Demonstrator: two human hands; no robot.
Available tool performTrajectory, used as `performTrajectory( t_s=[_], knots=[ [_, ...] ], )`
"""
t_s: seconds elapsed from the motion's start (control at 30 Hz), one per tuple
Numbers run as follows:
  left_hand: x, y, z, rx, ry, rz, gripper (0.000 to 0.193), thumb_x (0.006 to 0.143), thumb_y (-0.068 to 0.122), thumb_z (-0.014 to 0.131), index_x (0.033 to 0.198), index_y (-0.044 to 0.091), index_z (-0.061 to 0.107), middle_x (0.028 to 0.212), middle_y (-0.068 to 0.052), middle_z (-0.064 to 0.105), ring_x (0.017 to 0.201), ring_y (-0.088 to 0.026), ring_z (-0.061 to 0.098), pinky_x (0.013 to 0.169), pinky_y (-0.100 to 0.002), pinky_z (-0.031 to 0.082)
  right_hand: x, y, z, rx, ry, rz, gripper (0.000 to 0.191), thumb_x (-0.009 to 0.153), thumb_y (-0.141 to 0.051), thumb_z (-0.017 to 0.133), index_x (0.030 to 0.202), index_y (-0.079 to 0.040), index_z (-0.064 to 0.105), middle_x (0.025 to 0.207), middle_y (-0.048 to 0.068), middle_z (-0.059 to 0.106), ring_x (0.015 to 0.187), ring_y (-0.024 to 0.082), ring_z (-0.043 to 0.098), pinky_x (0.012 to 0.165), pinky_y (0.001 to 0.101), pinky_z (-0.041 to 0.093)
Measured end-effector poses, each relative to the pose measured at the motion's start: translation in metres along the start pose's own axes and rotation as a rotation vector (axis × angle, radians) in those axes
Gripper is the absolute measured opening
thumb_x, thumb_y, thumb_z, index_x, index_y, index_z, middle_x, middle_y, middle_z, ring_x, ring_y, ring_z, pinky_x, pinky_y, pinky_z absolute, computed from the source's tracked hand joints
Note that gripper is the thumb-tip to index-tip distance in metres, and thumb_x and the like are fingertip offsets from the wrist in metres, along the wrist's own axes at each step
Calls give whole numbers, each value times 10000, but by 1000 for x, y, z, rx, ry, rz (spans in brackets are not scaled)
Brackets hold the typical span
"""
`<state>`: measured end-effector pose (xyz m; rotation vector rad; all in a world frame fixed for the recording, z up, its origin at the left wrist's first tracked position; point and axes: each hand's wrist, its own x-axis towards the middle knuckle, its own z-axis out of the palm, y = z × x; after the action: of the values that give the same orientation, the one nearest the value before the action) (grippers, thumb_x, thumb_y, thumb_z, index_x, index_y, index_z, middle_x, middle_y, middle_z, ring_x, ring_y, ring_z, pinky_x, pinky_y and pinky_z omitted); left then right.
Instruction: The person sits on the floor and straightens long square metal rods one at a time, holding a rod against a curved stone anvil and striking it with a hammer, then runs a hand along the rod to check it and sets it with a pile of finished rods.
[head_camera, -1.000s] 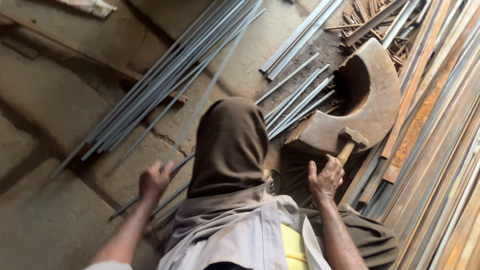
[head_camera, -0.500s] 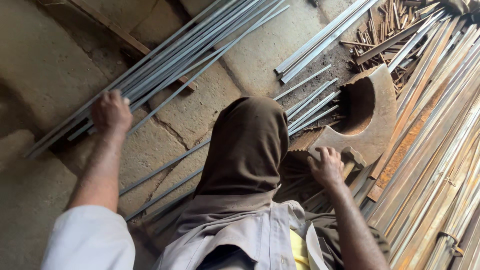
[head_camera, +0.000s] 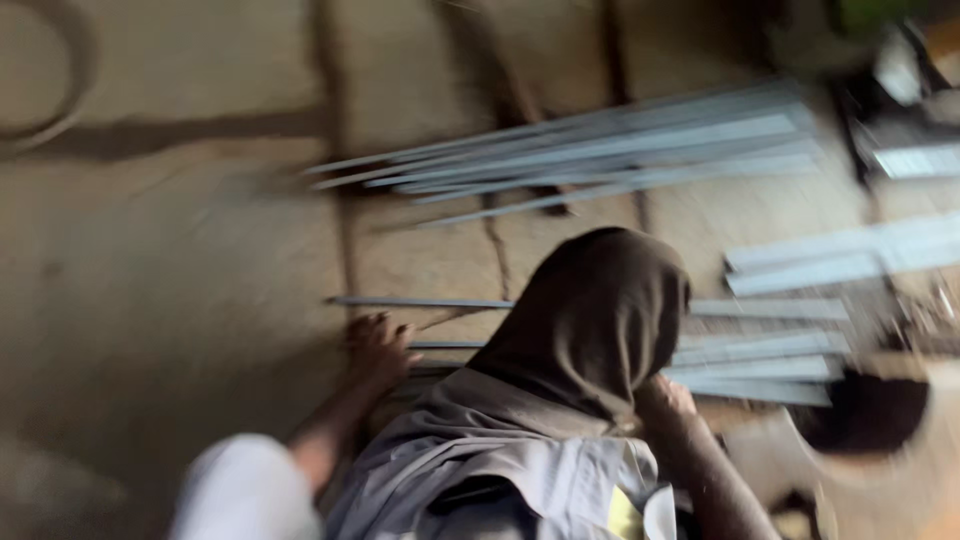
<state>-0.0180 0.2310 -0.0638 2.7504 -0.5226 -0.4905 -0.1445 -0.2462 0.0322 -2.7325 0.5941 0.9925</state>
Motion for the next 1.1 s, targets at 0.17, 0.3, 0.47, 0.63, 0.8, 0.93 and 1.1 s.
performTrajectory(
  t_s=[0.17, 0.3, 0.47, 0.63, 0.8, 0.93, 1.1],
  knots=[
    [21, 16, -2, 289, 106, 49, 535, 835, 429, 741, 1221, 73, 637, 1385, -186, 494, 1265, -458, 496, 998, -762, 341, 74, -104, 1, 121, 86, -222, 465, 881, -388, 718, 1247, -112, 643, 1282, 117, 644, 1236, 300, 595, 956, 510, 517],
    [24, 11, -17, -52, -96, -95, 486, 837, 373, 762, 1194, 58, 661, 1390, -219, 488, 1236, -495, 530, 985, -661, 453, 66, -134, 30, 110, 6, -273, 464, 884, -377, 722, 1251, -104, 642, 1278, 118, 644, 1226, 293, 597, 953, 500, 517],
    [8, 11, -23, 11, -242, -36, 535, 773, 281, 801, 1230, 49, 649, 1389, -262, 472, 1205, -516, 533, 934, -649, 474, 28, -110, 51, 79, -51, -201, 464, 888, -364, 728, 1256, -93, 641, 1273, 119, 645, 1215, 284, 599, 950, 486, 518],
    [26, 24, -17, 44, -86, 25, 299, 894, 212, 632, 1164, 135, 733, 1315, -117, 610, 1349, -371, 527, 1064, -623, 430, 31, -112, 46, 65, -65, -124, 464, 892, -350, 733, 1260, -83, 639, 1268, 120, 646, 1204, 275, 601, 946, 473, 519],
    [46, 33, -33, 78, 63, 5, 537, 895, 251, 648, 1394, 93, 528, 1517, -211, 436, 1423, -445, 373, 1023, -647, 364, 24, -118, 38, 61, -53, -96, 464, 897, -337, 739, 1265, -73, 638, 1264, 121, 647, 1192, 266, 603, 942, 460, 520],
    [52, 28, -39, 47, -231, -119, 748, 898, 324, 670, 1540, 151, 327, 1573, -197, 375, 1468, -460, 311, 1121, -678, 277, 14, -113, 34, 70, -37, -87, 465, 900, -326, 743, 1269, -64, 637, 1260, 122, 648, 1183, 259, 605, 939, 449, 521],
    [54, 28, -4, 268, 436, 82, 390, 883, 337, 613, 1152, 64, 681, 1070, -165, 624, 1005, -387, 604, 801, -653, 473, -25, -83, 68, 120, -35, -17, 465, 904, -313, 749, 1273, -54, 635, 1255, 123, 649, 1172, 250, 607, 936, 435, 522]
  ],
)
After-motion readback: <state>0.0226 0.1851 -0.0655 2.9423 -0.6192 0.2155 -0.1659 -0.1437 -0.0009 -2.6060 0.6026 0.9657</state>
